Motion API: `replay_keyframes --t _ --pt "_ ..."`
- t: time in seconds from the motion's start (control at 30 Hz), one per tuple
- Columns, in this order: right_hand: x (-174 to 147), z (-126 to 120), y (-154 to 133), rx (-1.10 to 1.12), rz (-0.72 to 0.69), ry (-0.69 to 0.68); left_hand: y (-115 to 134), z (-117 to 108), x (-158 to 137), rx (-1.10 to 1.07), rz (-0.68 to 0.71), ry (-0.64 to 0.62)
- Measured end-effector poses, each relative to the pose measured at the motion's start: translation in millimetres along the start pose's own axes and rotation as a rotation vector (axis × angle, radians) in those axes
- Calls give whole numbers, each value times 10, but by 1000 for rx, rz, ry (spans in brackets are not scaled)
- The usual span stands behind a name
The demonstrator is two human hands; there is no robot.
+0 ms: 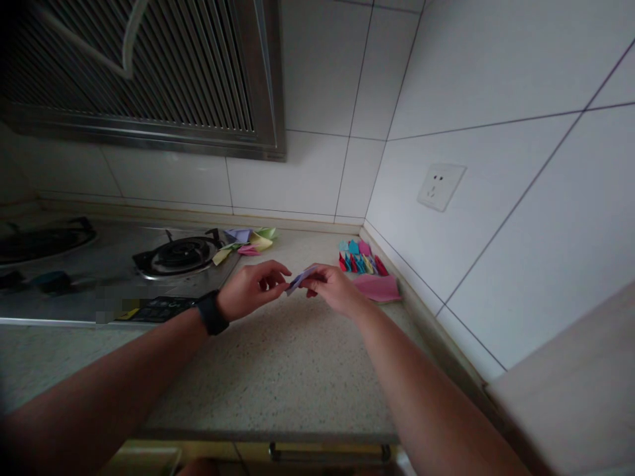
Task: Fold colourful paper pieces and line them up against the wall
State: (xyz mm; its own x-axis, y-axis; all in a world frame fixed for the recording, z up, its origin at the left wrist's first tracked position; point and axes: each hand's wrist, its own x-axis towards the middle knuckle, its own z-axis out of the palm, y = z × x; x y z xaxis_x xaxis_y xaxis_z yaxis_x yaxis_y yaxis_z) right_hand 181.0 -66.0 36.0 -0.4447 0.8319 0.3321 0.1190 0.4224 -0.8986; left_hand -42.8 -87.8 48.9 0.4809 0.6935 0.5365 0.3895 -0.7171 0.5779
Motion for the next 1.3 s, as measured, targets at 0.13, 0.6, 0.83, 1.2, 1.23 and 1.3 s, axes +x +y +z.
replay_keyframes --t 0.13,0.6,0.83,1.2,1.23,1.3 --pt "-6 3 3 10 -3 5 -3 13 9 -68 -57 -25" --pt "-66 -11 -46 274 61 41 4 -35 -15 -249 -61 -95" --pt "-72 -11 -42 287 75 31 -7 -1 -7 -140 -10 -224" --pt "-41 13 -71 63 72 102 -20 36 5 -364 -174 -254" --pt "-39 19 -71 49 65 105 -18 32 3 -397 -182 -258" --pt "-34 31 -65 16 54 99 -17 31 0 -429 -200 -262"
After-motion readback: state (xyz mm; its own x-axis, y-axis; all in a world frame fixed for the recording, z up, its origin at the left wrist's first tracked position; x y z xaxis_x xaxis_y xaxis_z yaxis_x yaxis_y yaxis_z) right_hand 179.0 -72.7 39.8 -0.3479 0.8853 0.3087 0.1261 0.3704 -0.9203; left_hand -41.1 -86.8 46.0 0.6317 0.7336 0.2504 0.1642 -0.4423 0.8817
